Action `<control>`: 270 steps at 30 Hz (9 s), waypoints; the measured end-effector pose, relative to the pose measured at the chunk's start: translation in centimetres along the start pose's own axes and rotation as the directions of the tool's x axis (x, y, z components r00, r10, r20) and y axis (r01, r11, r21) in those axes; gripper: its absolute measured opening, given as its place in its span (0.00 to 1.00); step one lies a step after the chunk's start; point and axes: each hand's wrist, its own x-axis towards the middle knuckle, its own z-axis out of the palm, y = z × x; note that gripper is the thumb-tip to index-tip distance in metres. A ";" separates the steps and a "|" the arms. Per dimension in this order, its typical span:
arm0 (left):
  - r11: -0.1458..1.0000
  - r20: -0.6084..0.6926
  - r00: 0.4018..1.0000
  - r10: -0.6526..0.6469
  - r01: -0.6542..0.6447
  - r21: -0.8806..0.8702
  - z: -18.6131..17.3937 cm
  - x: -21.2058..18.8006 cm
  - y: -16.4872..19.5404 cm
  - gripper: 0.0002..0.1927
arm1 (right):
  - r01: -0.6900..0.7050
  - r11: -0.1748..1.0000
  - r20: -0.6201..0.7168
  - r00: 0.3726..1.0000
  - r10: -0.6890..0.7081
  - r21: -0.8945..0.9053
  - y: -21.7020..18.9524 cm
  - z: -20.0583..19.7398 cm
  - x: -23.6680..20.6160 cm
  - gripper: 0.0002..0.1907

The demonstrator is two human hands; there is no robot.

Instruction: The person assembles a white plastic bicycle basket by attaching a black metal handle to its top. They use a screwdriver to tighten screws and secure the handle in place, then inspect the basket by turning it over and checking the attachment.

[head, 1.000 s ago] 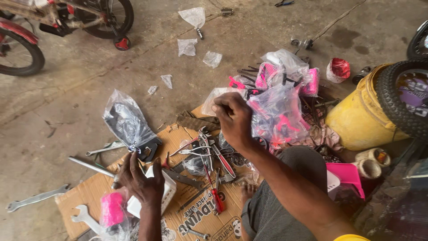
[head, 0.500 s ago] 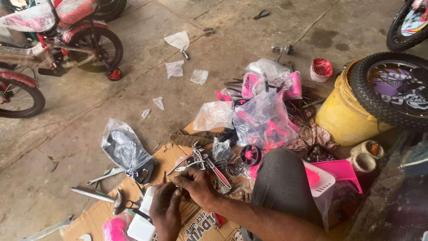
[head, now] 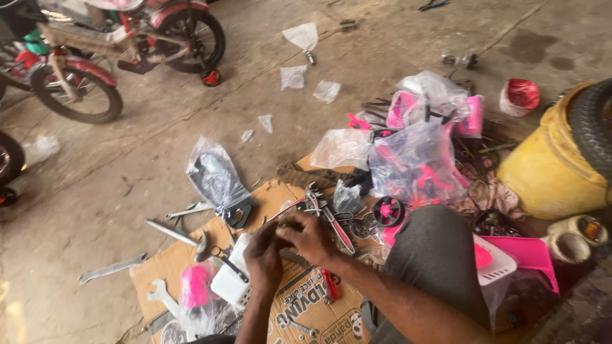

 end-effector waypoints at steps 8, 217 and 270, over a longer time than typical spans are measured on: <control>0.933 0.123 0.984 -0.126 0.159 -0.322 1.5 0.8 0.9 0.16 | -0.367 0.637 0.157 0.919 0.362 0.678 1.5 -0.9 1.4 0.12; 0.735 -0.036 0.815 -0.579 0.502 -0.457 1.9 2.6 -5.4 0.16 | 0.479 0.640 0.416 0.871 -0.262 -0.600 -5.9 -7.6 5.7 0.22; 0.659 -0.007 0.769 -0.639 0.543 -0.521 2.9 3.0 -6.5 0.24 | 0.284 0.841 -0.557 0.645 -0.523 -0.461 -8.0 -16.9 8.9 0.62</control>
